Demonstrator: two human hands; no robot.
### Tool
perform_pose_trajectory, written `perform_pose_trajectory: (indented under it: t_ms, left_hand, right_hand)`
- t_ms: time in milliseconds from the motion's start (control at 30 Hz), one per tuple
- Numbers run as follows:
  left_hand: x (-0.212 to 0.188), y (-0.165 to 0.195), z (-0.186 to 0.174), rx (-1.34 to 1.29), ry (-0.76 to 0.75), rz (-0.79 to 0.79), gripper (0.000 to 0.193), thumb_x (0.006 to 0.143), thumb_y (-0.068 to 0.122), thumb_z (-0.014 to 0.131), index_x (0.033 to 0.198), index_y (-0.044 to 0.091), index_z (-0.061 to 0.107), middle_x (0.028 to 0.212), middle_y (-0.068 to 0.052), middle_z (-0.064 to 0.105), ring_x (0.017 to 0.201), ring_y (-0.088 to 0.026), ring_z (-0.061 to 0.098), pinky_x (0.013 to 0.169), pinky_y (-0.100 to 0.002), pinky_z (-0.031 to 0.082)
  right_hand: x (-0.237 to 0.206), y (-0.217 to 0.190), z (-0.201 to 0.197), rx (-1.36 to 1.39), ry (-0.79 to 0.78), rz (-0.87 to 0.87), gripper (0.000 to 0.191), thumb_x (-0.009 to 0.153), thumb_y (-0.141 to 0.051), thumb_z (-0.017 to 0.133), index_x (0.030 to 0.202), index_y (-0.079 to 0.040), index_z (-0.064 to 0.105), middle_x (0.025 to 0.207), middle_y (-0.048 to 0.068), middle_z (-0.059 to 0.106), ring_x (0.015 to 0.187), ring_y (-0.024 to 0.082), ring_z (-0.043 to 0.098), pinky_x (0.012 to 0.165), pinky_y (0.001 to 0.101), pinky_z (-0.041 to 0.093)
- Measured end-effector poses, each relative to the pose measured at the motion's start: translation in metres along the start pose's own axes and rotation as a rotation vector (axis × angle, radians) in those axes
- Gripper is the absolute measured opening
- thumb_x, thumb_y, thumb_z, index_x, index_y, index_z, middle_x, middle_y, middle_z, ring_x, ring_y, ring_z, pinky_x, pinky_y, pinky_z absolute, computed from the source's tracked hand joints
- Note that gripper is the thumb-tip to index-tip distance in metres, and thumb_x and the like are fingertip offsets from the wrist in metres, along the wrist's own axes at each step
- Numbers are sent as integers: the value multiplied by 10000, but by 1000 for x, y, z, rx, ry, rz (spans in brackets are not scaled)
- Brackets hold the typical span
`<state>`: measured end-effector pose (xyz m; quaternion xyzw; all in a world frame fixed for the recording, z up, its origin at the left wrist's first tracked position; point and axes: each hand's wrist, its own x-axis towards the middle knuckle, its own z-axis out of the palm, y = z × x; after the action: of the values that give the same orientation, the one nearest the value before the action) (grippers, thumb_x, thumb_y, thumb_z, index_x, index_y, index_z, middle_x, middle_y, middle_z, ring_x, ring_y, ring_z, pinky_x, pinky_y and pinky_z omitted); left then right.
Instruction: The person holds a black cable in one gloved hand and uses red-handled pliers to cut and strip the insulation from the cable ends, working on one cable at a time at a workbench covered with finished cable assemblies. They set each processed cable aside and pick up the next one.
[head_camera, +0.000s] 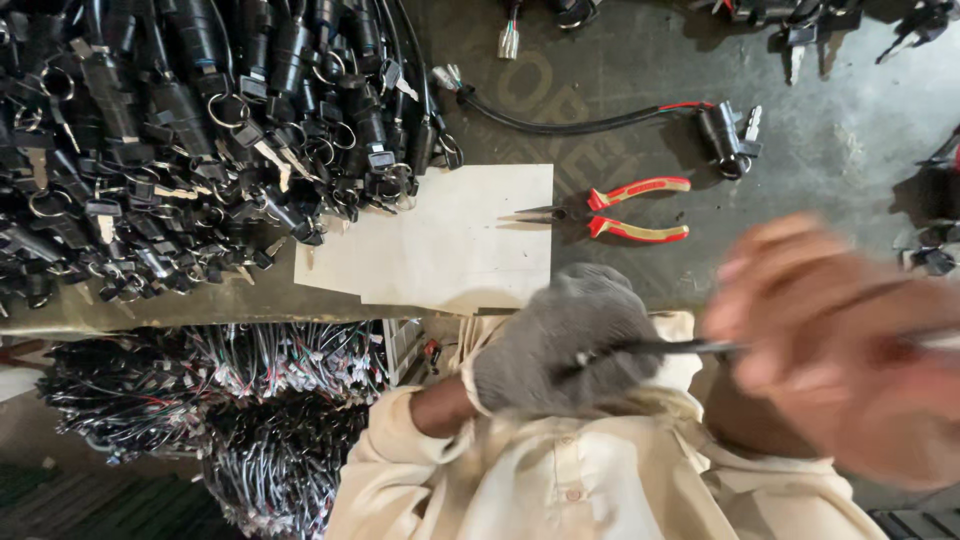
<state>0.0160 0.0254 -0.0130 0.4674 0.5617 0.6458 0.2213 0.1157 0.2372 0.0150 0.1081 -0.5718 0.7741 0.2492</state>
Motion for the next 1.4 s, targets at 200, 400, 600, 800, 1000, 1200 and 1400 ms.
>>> perform_pose_trajectory:
  t_ms: [200,400,600,800,1000,1200,1400]
  left_hand:
    - [-18,-18,-11,-800,329,-552,216,1030,165,643,1210,58,697,908,63,635,763,-23,530,677,-197,437]
    - [-13,-10,-45,-53,283,-285,207,1016,104,669,1219,62,666,1128,-15,690,1137,-153,579,1027,-310,487]
    - [-10,-20,-12,106,555,-211,224,997,14,769,1201,52,686,1142,-40,729,1165,-177,642,1073,-317,515]
    - [-22,-22,-7,42,489,-250,289,981,-4,760,1248,59,672,1210,-78,689,1201,-184,643,1046,-310,538]
    - [-19,-15,-18,345,467,-236,320,886,134,885,1152,132,708,1147,-42,717,1082,-142,707,924,-310,598]
    - [-18,-14,-8,343,515,-311,349,854,190,944,1108,124,713,1024,-28,751,911,-120,747,815,-258,610]
    - [-14,-27,-8,20,530,-381,430,880,167,892,1227,70,657,1116,-66,754,934,-157,718,853,-311,612]
  right_hand:
    - [37,43,11,-80,302,139,346,1164,-399,467,1347,-106,494,1052,26,591,913,154,541,855,323,428]
    - [-26,96,19,-14,-173,884,549,1093,-356,549,1551,-59,485,1003,13,583,837,89,493,737,261,416]
    - [-23,95,10,-960,-231,204,440,878,-230,840,1221,-33,648,998,114,673,904,164,660,790,306,494]
    - [-8,82,25,-541,-157,292,491,939,-162,726,1319,30,481,1219,185,619,1055,261,627,932,342,493]
    - [-14,80,14,-643,-302,359,385,962,-30,626,1337,10,547,1057,152,577,912,283,593,821,362,491]
    - [-19,83,21,-726,-256,172,472,891,92,623,1349,15,537,1105,187,603,948,346,604,840,383,514]
    - [-22,81,22,-772,-223,153,452,896,70,662,1334,41,550,1134,213,632,919,343,607,824,364,506]
